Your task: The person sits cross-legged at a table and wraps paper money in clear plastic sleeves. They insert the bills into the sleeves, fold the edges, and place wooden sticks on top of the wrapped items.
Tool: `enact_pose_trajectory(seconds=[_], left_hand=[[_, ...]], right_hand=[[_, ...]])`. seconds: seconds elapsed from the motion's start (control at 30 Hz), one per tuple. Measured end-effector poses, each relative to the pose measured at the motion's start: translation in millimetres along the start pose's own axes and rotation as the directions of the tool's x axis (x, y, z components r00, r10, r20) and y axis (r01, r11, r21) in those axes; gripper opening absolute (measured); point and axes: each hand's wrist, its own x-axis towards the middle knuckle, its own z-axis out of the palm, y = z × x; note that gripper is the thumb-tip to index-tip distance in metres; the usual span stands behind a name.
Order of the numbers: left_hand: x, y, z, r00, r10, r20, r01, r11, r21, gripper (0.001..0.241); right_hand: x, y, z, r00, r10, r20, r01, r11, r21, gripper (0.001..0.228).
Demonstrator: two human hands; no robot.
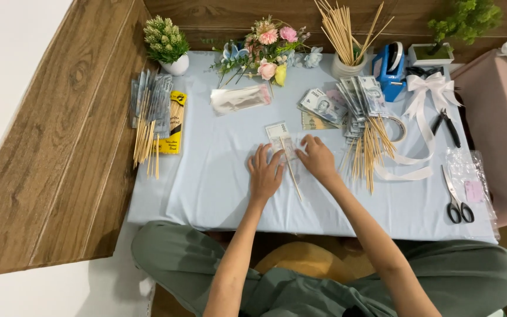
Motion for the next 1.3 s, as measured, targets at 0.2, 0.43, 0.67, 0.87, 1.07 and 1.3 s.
enact_pose_trajectory(seconds=[0.2,0.43,0.67,0.87,1.07,1.3], left_hand=[[-1,-12,8,0.989,-0.09,-0.118,0.078,0.991,-0.109,0.04],[-2,-13,7,0.979,-0.122,-0.161,0.093,0.98,-0.174,0.041],[-5,-25,26,0.975,-0.119,-0.186,0.104,0.991,-0.087,0.041],[-8,-22,33,0.988,0.006,-0.152,0.021,0.984,0.176,0.037],[-7,-20,30,0.995,-0.024,-0.099,0.04,0.986,0.162,0.037],[-6,-20,29,0.997,-0.056,-0.046,0.062,0.988,0.145,0.037]], right_hand=[[-44,-2,47,0.989,-0.149,-0.014,0.137,0.937,-0.322,0.029],[-35,-10,52,0.996,-0.053,0.065,0.072,0.937,-0.341,0.027],[-22,18,8,0.974,-0.11,-0.2,0.118,0.993,0.029,0.007],[7,86,-87,0.889,-0.021,-0.458,0.105,0.982,0.159,0.005],[48,159,-126,0.868,0.205,-0.453,-0.258,0.965,-0.057,0.012],[82,212,-89,0.909,0.292,-0.297,-0.353,0.919,-0.177,0.022]])
